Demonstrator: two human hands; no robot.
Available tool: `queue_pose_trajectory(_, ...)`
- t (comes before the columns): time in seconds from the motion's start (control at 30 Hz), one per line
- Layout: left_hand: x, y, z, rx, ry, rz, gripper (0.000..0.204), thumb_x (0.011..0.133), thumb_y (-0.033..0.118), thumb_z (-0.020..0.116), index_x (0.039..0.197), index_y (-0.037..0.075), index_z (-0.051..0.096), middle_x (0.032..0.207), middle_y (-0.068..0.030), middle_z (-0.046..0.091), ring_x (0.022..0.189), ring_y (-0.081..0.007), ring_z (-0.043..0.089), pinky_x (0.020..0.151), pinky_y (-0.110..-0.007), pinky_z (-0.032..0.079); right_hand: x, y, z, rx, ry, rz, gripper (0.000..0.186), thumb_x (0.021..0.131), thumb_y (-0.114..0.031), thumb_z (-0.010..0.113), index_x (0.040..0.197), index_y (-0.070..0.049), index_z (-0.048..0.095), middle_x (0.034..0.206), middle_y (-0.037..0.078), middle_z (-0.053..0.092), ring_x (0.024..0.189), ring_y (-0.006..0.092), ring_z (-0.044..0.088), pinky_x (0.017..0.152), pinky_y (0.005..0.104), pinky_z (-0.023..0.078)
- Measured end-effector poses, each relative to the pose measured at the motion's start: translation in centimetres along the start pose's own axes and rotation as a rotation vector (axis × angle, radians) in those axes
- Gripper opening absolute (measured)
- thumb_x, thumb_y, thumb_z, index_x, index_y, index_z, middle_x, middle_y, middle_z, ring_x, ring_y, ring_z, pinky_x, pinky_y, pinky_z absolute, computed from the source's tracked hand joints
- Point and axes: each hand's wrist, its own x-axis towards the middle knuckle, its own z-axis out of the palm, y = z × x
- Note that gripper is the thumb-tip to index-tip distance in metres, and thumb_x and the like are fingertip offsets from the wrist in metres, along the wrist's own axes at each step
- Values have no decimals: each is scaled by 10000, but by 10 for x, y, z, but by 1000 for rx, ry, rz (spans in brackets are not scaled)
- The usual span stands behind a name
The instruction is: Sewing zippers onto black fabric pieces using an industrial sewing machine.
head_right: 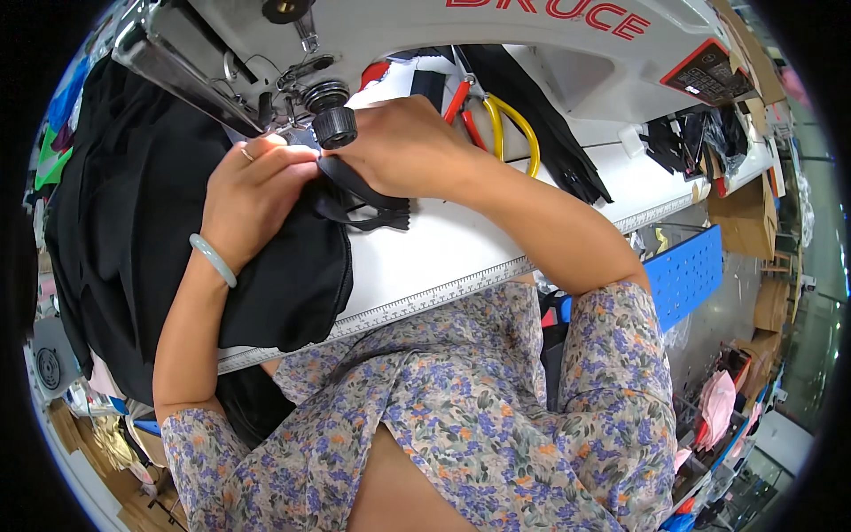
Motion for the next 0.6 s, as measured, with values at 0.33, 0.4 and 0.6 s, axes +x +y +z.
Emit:
queue_pose_trajectory(0.33, -10, 26, -7, 110, -156, 120, 259, 783, 117, 560, 1016, 66, 660, 1079, -3, 567, 933, -162, 547, 804, -289, 447, -5, 0, -6, 233, 161, 266, 167, 799, -185, 697, 956, -133, 678, 877, 62, 680, 809, 288, 654, 703, 339, 501)
queue_pose_trajectory(0.4, -14, 25, -8, 89, -171, 100, 268, 780, 106, 563, 1023, 55, 664, 1075, -9, 581, 938, -163, 558, 802, -295, 464, -2, -6, -13, 213, 94, 256, 163, 788, -164, 693, 946, -128, 672, 899, 42, 681, 826, 268, 653, 697, 330, 503)
queue_pose_trajectory(0.6, -15, 24, -11, 44, -153, 4, 266, 776, 93, 578, 1023, 91, 678, 1035, -15, 605, 952, -180, 581, 789, -309, 497, -8, 4, -4, -52, 98, -182, 209, 710, -87, 689, 893, -167, 630, 955, -75, 658, 855, 161, 636, 661, 302, 507)
